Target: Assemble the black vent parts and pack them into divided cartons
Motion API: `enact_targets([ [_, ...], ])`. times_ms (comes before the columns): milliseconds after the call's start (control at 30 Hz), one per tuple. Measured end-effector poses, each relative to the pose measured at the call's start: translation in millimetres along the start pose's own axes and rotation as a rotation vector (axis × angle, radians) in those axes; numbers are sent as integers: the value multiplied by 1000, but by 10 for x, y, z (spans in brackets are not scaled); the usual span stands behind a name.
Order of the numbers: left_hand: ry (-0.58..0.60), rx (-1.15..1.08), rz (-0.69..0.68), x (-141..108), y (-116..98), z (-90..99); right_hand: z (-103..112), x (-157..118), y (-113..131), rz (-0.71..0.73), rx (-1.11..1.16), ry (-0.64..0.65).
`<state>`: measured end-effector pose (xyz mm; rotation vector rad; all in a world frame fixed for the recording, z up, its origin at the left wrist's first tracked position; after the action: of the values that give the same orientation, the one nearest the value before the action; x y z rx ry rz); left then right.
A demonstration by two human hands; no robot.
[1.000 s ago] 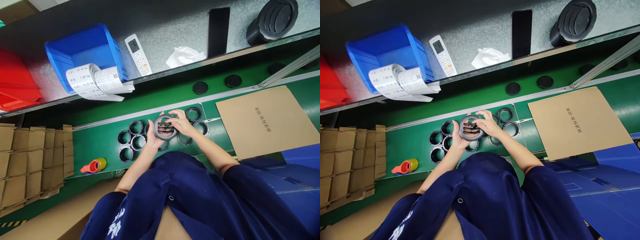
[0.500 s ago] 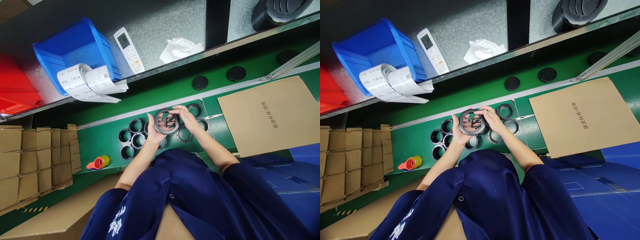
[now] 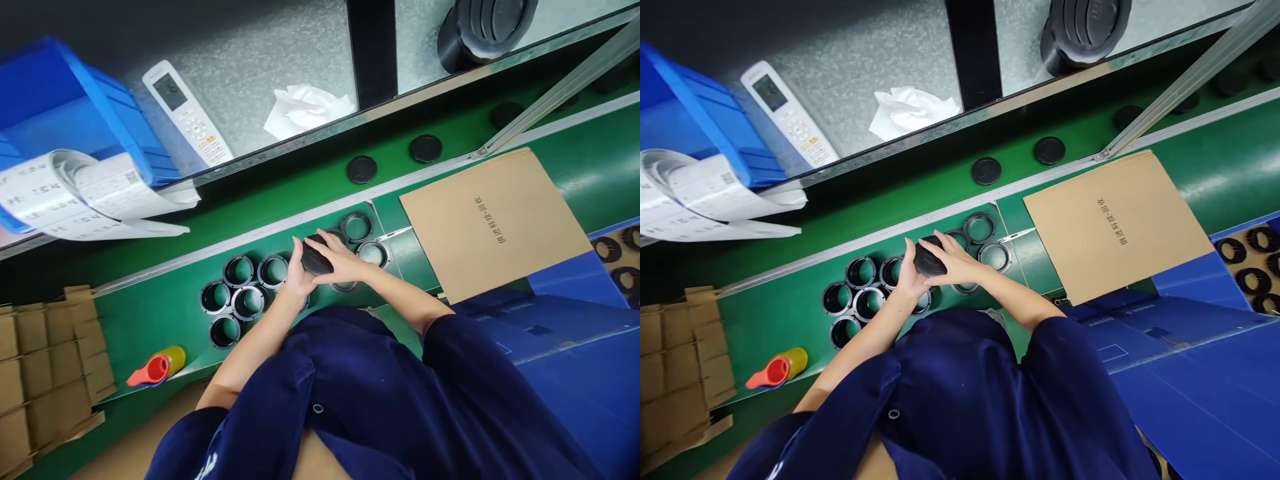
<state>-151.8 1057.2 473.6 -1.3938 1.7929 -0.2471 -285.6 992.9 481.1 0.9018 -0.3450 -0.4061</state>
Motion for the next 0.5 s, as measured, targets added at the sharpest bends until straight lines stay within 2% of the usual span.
enact_targets([
  [67, 3, 77, -4, 175, 113, 8, 94, 3, -215, -91, 12, -52],
  [133, -46, 305, -117, 331, 215, 56, 241, 4, -501, -229, -42, -201],
  [200, -59, 748, -279, 434, 323, 126, 380, -7, -808, -378, -149, -327],
  [233, -31, 1009, -343, 463, 388, 164, 428, -13, -947, -425, -207, -343],
  [300, 75, 1470, -387, 484, 534, 256, 485, -19, -1167, -464, -312, -313],
  [400, 180, 1864, -352, 469, 692, 418, 547, -2, -1323, -496, -423, -294],
  [500, 212, 2063, -332, 458, 744, 536, 635, 74, -1305, -507, -468, -314],
])
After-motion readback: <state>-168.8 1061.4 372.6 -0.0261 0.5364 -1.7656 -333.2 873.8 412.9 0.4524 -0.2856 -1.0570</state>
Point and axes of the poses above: each hand's wrist, its own x-axis towards the middle knuckle, its own z-axis out of the back of the hand, y = z × x, the point moved 2 cm from there along x, towards the middle knuckle, and after that the axes turned 15 degrees about x, right-handed, at the moved point
